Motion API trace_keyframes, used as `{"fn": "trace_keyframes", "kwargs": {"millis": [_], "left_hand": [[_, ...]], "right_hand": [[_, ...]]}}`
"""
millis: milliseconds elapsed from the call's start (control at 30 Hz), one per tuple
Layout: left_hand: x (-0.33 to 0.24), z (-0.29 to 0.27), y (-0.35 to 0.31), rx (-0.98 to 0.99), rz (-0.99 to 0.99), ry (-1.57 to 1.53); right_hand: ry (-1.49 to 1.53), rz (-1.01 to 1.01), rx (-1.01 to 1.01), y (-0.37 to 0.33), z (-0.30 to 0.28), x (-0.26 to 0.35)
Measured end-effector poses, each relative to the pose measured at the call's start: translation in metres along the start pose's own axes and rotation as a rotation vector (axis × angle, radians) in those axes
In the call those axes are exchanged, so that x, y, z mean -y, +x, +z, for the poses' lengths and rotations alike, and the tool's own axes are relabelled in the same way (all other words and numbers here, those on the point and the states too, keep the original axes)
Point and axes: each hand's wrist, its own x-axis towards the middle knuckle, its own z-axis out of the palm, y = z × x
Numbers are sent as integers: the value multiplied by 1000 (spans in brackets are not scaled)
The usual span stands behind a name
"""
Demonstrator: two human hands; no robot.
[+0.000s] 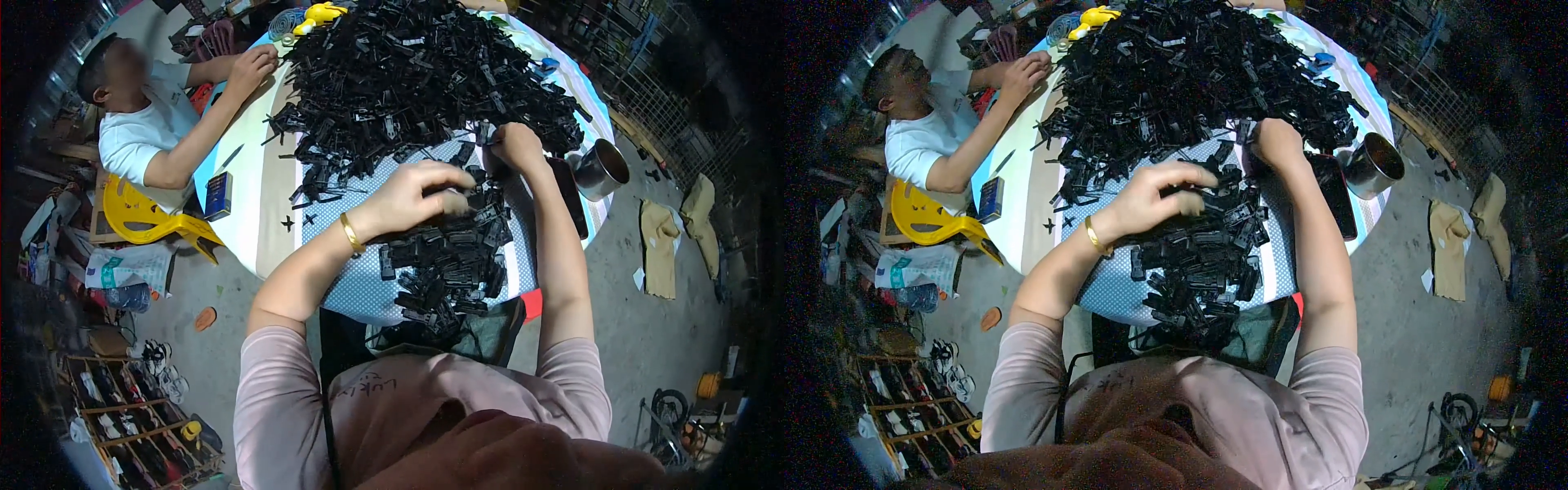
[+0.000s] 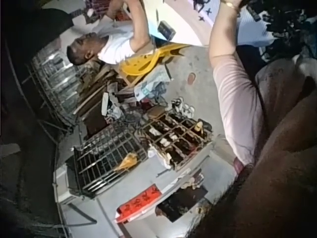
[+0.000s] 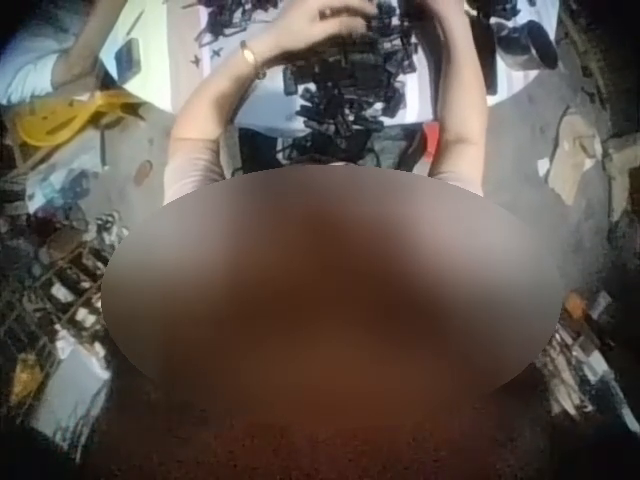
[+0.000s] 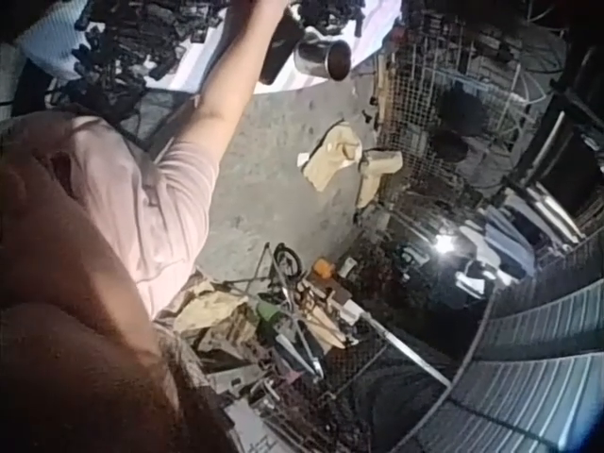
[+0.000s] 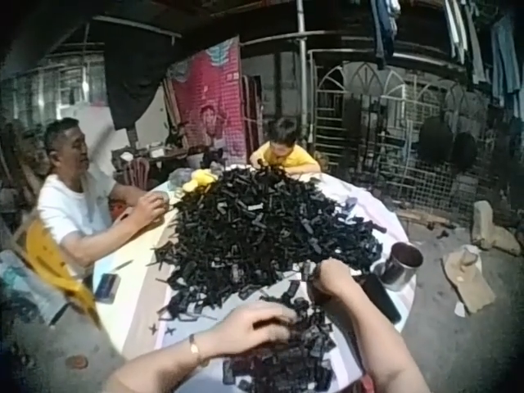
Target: The recorder is sorting through a large pile of small black plastic components on a table.
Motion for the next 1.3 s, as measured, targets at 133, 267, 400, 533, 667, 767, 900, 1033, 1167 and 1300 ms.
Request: {"fn": "trace_keyframes", "kwargs": {"millis": [133, 267, 400, 533, 667, 767, 900, 1033, 1167, 1300], "left_hand": [[33, -10, 0, -277, -276, -506], [41, -17, 4, -308, -293, -892], [33, -26, 4, -214, -148, -1175], [36, -28, 1, -285, -157, -1175], [29, -33, 4, -512, -234, -873], [30, -24, 6, -540, -196, -519], [25, -15, 4, -511, -197, -362], [20, -15, 2, -518, -211, -389], [13, -14, 0, -516, -214, -427], [12, -8, 0, -536, -259, -248]], "right_hand": [[366, -70, 24, -16, -42, 27], [951, -318, -36, -36, -44, 70], [867, -474, -183, -52, -39, 100], [784, -520, -188, -55, -43, 104], [1157, -369, -204, -51, -35, 105], [1299, -213, -58, -54, -39, 100], [1250, -244, -43, -51, -33, 100], [1195, -323, -30, -52, -27, 103], [1205, -265, -30, -54, -23, 105], [1178, -239, -14, -57, -26, 108]]}}
